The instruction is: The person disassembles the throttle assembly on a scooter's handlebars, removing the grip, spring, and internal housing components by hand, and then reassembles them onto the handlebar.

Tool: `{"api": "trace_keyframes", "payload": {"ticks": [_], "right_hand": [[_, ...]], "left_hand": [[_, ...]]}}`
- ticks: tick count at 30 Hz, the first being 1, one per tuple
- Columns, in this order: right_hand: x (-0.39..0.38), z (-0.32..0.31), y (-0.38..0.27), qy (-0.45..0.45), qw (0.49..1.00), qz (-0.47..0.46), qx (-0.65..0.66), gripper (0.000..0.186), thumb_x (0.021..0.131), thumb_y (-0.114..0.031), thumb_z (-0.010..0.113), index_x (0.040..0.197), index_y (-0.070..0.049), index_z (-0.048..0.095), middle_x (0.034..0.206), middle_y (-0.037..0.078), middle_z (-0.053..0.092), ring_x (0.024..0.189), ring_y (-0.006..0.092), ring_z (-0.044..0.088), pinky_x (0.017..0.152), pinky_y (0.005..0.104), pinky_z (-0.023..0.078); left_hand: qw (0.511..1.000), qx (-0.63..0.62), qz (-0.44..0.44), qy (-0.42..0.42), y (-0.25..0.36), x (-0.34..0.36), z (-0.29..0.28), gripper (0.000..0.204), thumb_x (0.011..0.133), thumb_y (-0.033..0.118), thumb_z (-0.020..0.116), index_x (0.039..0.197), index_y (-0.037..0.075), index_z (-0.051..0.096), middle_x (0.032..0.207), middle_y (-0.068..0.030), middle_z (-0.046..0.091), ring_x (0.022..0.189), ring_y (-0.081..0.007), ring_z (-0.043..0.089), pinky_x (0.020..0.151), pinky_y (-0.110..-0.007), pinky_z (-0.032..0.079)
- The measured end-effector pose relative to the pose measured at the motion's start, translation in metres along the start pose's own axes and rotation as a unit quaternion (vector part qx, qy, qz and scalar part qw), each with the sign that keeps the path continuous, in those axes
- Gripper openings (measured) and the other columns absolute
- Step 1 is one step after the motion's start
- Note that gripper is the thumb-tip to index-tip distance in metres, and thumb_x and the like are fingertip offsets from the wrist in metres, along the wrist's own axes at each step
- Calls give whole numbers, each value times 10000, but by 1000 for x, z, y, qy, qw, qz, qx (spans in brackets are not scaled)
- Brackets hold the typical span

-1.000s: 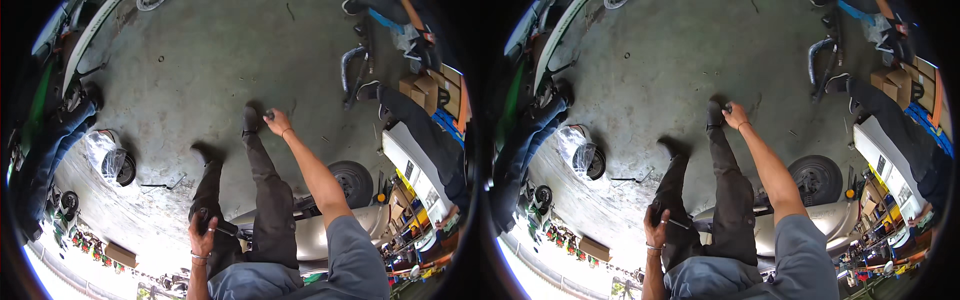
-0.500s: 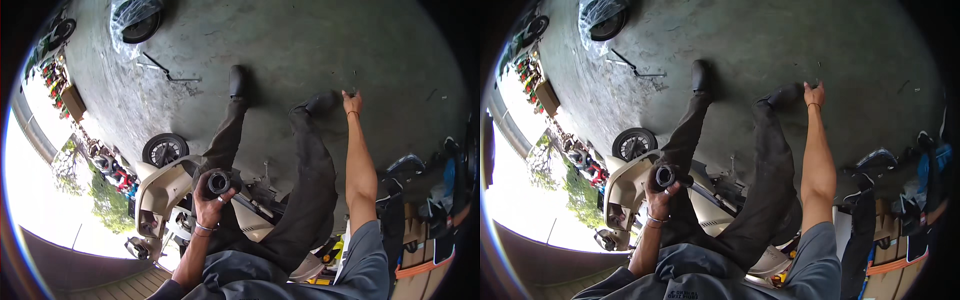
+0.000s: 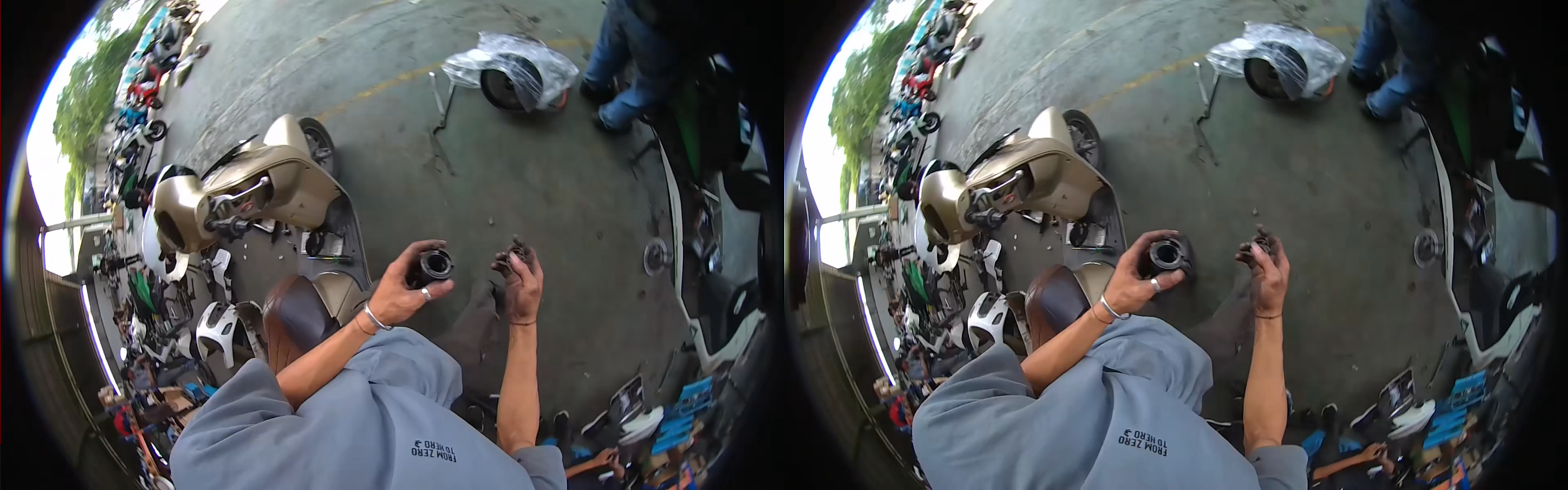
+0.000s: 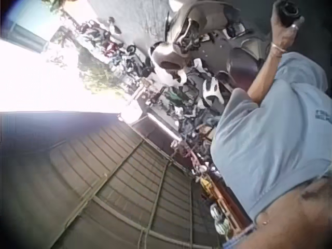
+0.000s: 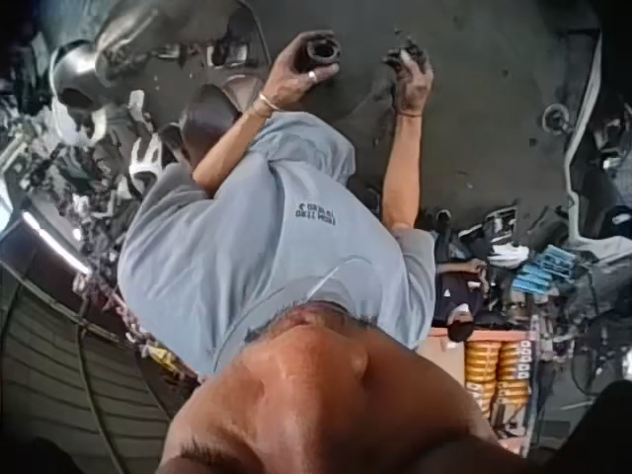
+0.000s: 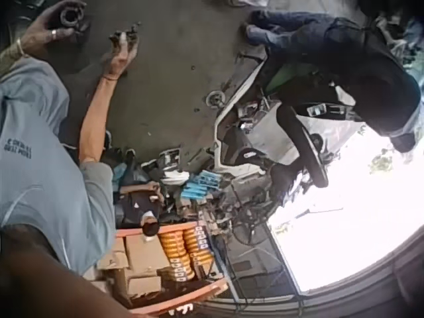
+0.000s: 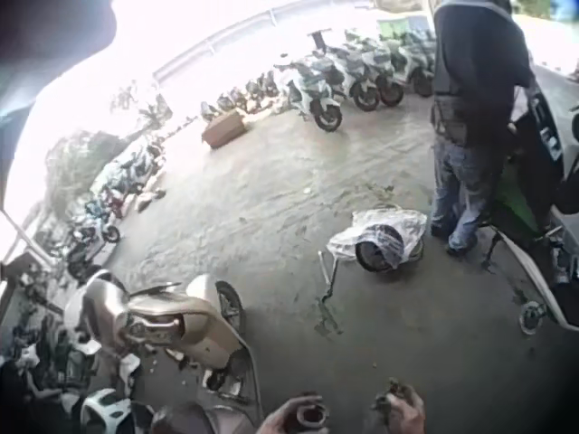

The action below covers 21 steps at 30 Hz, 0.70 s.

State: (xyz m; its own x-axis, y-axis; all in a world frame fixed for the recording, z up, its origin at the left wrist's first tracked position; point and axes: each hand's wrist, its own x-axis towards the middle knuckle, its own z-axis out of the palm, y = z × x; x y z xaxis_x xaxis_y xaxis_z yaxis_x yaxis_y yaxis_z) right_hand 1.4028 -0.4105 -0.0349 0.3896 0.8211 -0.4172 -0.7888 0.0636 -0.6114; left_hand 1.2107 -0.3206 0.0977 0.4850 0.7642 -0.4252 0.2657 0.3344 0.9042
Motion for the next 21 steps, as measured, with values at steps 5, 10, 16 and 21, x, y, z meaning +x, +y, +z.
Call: {"api": "trace_keyframes", "payload": {"ticks": [5,10,16,21], "right_hand": [[-11,124,16,-71,988,-36,-135,394,938,-82,529,1317,23,498,1087,125,620,920,202,645,775,327,547],[-8,256,69,-271,952,16,-138,379,962,-185,529,1258,51,539,1048,135,632,861,184,622,721,306,506],[-36,343,116,-434,848,80,-293,345,951,-175,586,1210,52,597,1016,85,623,835,126,577,729,263,475],[-45,355,137,-455,789,126,-393,395,918,-168,713,1234,42,603,1074,74,653,974,129,611,847,253,494]], "left_hand": [[985,-29,165,42,-16,-29,-63,512,940,288,694,1344,58,480,1038,-35,591,940,-109,553,868,-270,468],[965,-227,92,98,-7,-75,-149,385,1023,327,550,1299,60,523,882,4,568,751,-45,504,655,-218,431],[884,-279,182,328,-10,-105,-174,343,1044,266,513,1319,62,530,961,7,608,820,-38,551,708,-196,466],[797,-366,185,443,-19,-120,-178,291,1035,194,525,1280,41,562,998,-20,642,846,-59,594,729,-200,493]]}}
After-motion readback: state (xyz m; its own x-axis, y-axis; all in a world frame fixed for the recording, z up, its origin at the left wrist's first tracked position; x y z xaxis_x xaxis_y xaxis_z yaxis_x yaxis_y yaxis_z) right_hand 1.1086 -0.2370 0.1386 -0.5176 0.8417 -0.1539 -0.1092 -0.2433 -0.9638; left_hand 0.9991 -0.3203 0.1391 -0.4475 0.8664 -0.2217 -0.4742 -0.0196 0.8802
